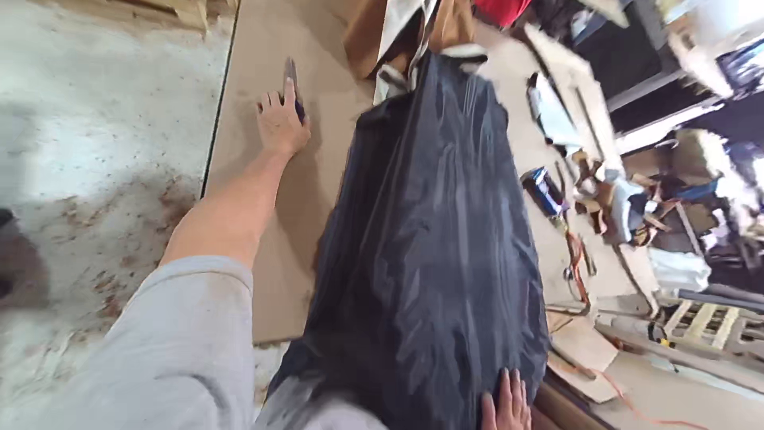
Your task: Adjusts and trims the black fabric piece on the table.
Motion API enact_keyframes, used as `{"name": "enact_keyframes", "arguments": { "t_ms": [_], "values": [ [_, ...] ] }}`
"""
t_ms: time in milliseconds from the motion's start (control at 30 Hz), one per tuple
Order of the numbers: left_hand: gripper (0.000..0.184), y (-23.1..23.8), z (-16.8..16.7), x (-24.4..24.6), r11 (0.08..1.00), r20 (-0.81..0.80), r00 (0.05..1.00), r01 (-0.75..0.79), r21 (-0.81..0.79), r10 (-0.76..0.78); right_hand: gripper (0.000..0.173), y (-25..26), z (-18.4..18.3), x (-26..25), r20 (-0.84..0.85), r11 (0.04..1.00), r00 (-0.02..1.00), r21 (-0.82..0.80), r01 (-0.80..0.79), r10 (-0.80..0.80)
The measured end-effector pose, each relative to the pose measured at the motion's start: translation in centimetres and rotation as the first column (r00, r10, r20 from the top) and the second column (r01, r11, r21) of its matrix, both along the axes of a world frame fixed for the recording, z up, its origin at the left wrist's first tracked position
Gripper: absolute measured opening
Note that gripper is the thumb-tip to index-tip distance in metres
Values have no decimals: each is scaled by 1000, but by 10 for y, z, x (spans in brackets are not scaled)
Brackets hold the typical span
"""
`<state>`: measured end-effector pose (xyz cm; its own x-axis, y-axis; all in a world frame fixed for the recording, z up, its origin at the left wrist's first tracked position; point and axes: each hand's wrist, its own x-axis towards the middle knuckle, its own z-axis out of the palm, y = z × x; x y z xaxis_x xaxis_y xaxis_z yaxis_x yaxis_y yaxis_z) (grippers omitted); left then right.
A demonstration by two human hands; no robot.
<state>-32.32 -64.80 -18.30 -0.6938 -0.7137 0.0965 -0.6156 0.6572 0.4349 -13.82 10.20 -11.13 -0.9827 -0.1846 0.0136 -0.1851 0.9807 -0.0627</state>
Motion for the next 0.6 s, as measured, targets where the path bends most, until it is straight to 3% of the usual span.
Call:
{"name": "enact_keyframes", "arguments": {
  "t_ms": [100,200,267,333,367,433,533,567,600],
  "values": [
    [86,61,3,50,999,-2,1000,21,29,-21,80,-6,6,-1,-85,993,992,-54,-101,96],
    [83,120,11,122,980,-175,984,-12,198,47,68,19,-3,20,-52,927,937,-132,-350,347],
    [75,170,26,172,930,-334,921,-70,360,199,58,41,5,28,0,887,923,-275,-370,385],
    [64,241,50,222,878,-481,840,12,478,250,46,48,26,18,-29,841,942,-441,-313,335],
    [60,282,63,239,848,-557,790,92,522,258,42,44,35,7,-40,792,945,-535,-294,323],
    [52,369,91,260,692,-657,670,290,661,347,37,20,44,-24,-31,590,898,-744,-314,439],
    [51,492,123,269,392,-626,578,489,779,523,40,-27,50,-39,75,352,689,-896,-270,720],
    [49,526,131,266,366,-629,574,515,775,524,44,-35,55,-35,131,320,613,-924,-209,779],
    [47,556,136,265,397,-663,568,531,748,488,45,-35,61,-27,176,285,552,-951,-117,815]
  ]
}}
